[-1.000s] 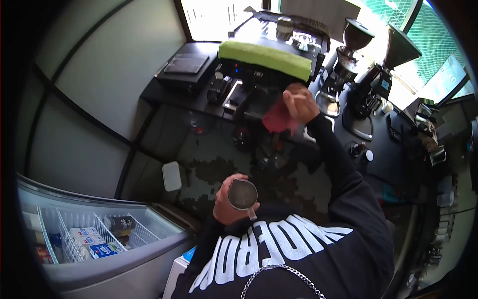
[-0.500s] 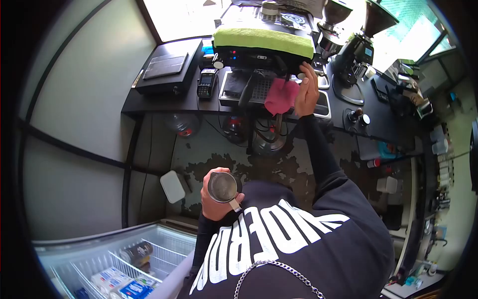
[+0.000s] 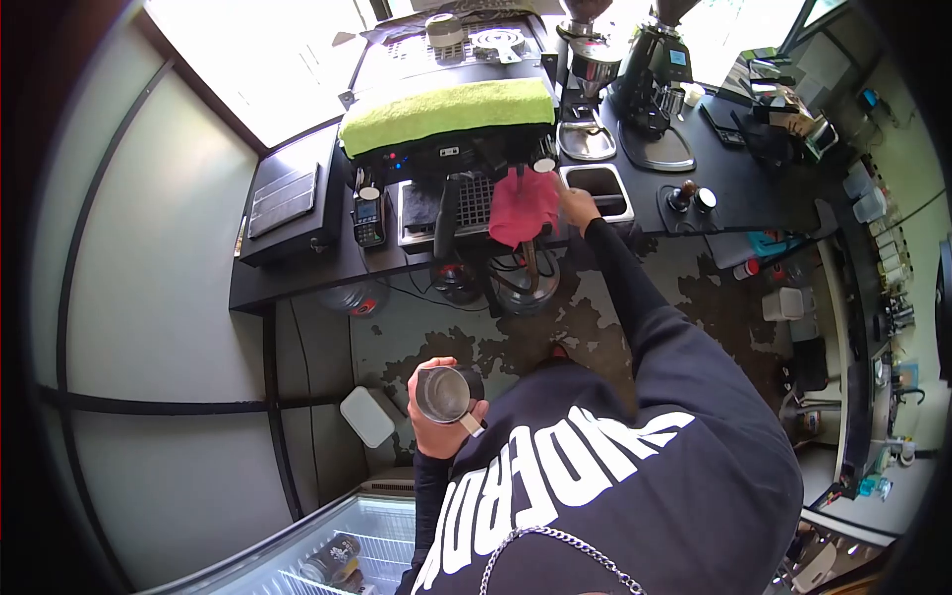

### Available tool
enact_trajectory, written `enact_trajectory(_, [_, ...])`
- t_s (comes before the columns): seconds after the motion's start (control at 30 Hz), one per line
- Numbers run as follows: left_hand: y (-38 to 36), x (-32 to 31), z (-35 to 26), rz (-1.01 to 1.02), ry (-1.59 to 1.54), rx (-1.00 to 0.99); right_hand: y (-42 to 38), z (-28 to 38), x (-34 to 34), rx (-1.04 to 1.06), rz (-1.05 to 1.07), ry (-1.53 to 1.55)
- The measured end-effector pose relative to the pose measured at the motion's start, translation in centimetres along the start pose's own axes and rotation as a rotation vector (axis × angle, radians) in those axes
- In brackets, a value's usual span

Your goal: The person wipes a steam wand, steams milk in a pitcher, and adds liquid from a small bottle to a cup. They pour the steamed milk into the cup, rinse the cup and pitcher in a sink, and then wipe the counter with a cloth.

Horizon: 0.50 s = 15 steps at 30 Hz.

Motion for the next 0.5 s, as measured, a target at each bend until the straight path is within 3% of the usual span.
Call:
enact_trajectory(0.07, [0.6,-1.1,-0.5,-0.018,0.038,-0.002,2.0,-1.0,-1.2,0.02,0.111,-0.172])
enact_trajectory(0.1, [0.8,-1.7,-0.6,-0.034,0.046,0.007,2.6,-0.9,-1.5,0.282,0.001,-0.449])
enact_trajectory(0.13, [1.0,-2.3,-0.8,-0.058,0.045,0.019,2.9,-1.1,-1.9,0.285,0.024,-0.447])
enact_trajectory(0.2, [1.2,-3.5,-0.9,-0.099,0.057,0.042,2.2,0.0,-1.9,0.67,-0.189,-0.674])
enact_trajectory(0.27, [1.3,-4.5,-0.5,-0.162,0.01,0.078,1.1,0.8,-1.6,0.661,-0.14,-0.619])
enact_trajectory(0.4, [2.2,-6.2,-0.9,-0.19,0.055,0.117,0.0,3.9,-1.1,0.835,-0.149,-0.55])
enact_trajectory(0.47, [2.6,-6.8,-0.8,-0.209,0.052,0.14,1.0,4.6,-1.9,0.692,0.176,-0.437])
enact_trajectory(0.5, [2.9,-7.2,-0.9,-0.213,0.06,0.151,1.8,4.3,-2.2,0.685,0.187,-0.433])
Point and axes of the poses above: each hand's wrist, its own y-axis towards the middle knuckle, its own x-axis out of the back of the hand, z = x × y, the point moved 3 cm from there along y, towards the middle knuckle, and after that the axes turned 7 degrees about x, right-handed, at the moved point
